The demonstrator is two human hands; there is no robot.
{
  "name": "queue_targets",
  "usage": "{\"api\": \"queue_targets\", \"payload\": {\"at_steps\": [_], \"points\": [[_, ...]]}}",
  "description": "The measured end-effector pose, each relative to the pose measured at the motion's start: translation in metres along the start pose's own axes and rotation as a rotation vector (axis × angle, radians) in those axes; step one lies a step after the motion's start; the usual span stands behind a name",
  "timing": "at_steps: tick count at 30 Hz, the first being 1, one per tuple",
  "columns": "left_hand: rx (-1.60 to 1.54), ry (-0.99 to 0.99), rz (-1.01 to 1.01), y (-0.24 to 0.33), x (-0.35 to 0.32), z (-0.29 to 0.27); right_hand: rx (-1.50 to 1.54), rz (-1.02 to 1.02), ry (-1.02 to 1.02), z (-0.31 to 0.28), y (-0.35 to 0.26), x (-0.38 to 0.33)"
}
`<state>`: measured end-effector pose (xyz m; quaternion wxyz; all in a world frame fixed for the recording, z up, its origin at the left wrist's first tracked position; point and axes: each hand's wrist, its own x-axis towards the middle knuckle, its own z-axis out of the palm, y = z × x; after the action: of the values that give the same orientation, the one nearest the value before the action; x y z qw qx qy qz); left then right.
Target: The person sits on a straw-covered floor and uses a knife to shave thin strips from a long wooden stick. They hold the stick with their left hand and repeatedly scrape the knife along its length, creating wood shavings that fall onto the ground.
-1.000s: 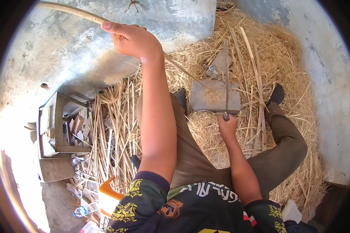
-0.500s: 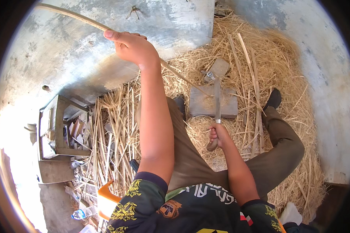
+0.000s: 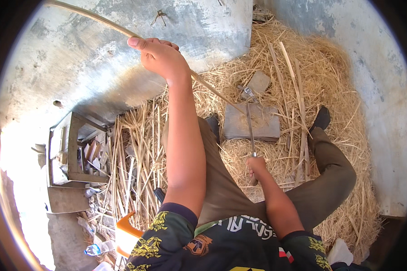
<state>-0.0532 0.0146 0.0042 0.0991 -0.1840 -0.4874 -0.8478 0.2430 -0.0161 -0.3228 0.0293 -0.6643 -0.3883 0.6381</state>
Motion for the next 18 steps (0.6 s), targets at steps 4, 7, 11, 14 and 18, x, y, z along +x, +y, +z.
{"api": "queue_targets", "payload": {"at_steps": [4, 7, 11, 14, 18], "points": [[-0.219, -0.141, -0.256, 0.012, 0.008, 0.001, 0.248, -0.221, -0.148, -0.006, -0.024, -0.016], [-0.324, -0.450, -0.304, 0.016, 0.006, -0.001, 0.290, -0.564, 0.053, 0.002, -0.040, -0.030], [-0.284, -0.397, -0.309, 0.018, 0.004, 0.006, 0.211, -0.502, 0.243, 0.032, 0.016, 0.033], [-0.222, -0.339, -0.311, 0.020, 0.000, 0.007, 0.071, -0.170, 0.164, 0.031, 0.026, 0.032], [-0.233, -0.381, -0.318, 0.020, 0.004, 0.004, -0.102, -0.155, 0.164, 0.012, 0.011, 0.011]]}}
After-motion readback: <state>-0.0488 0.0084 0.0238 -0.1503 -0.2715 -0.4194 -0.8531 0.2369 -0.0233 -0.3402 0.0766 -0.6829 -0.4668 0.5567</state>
